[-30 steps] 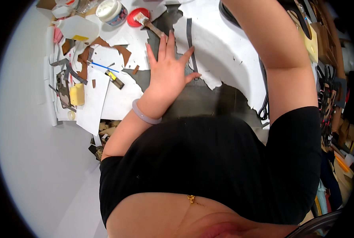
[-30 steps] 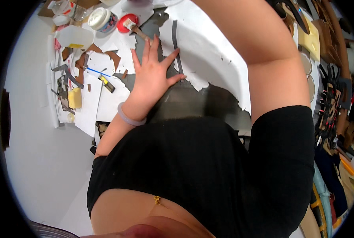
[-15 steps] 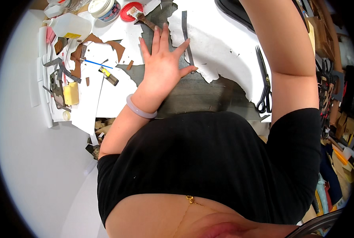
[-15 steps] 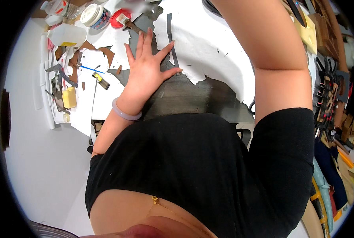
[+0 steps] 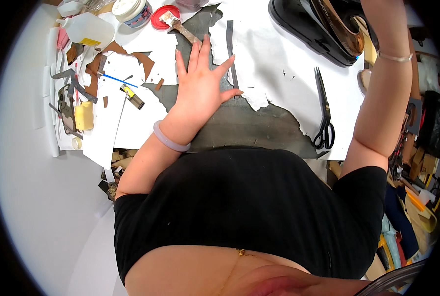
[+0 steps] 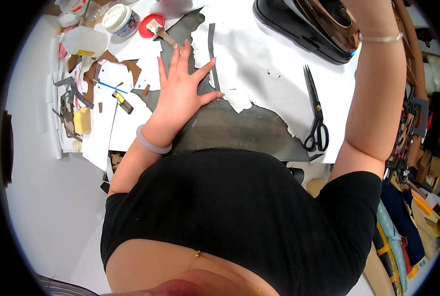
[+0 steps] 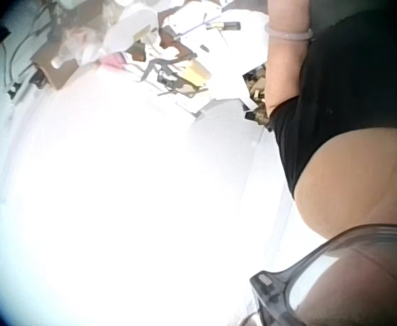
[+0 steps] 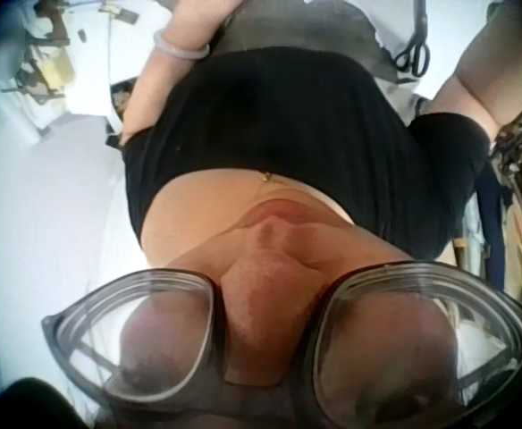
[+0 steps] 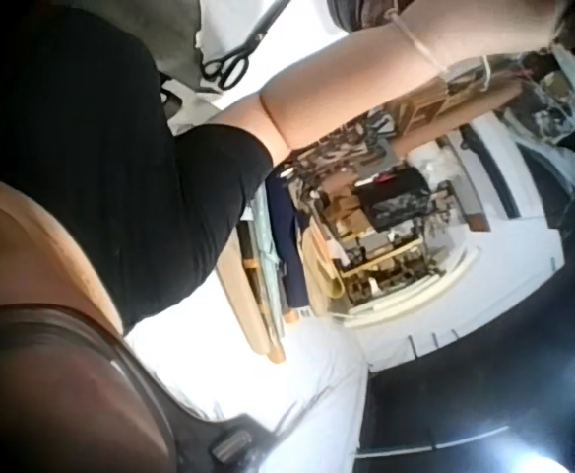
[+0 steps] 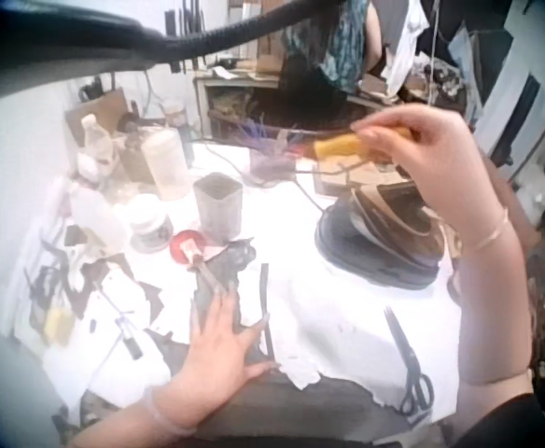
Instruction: The person uses pliers to crimp a strip of dark material, then cuts it with scissors. They apply glue to the strip with a bottle and spread it with a brush, then fold and press the strip to bond it.
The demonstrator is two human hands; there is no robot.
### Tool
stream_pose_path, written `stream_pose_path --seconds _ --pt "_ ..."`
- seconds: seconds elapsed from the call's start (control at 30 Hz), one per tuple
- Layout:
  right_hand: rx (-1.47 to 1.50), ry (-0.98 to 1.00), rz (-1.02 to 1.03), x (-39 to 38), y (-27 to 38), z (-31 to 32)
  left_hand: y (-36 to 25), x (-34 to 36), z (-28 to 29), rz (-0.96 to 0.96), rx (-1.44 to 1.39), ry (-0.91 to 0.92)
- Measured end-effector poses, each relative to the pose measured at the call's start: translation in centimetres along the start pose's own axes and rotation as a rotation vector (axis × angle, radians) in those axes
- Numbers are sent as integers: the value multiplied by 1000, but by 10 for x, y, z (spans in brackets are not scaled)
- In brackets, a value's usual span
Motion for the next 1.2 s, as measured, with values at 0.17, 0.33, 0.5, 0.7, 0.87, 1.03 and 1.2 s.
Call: stream_pose_path --seconds 0.17,0.33,0.5,0.7,0.87,1.03,1.2 --pt "-85 138 26 -57 3 -15 3 -8 -1 28 28 -9" --pt "-126 487 5 -96 -74 -22 2 -3 -3 2 28 -10" --pt "-87 560 10 -121 -109 -44 3 -5 -5 30 54 -2" --pt "-469 722 -96 -114 -46 -48 -1 0 0 29 98 25" --pt "-487 738 124 -119 -27 -65 -8 6 20 134 -43 183" --pt "-403 658 43 -122 -55 -64 -2 6 15 102 -45 190" --pt "-331 763 110 -141 -69 -53 -4 5 15 89 1 157"
Point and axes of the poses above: each hand's wrist, its own x-axis towards the middle knuckle, its own z-axis out of the back of the hand, y = z × x, the point moved 4 cm from there along x, towards the middle knuckle
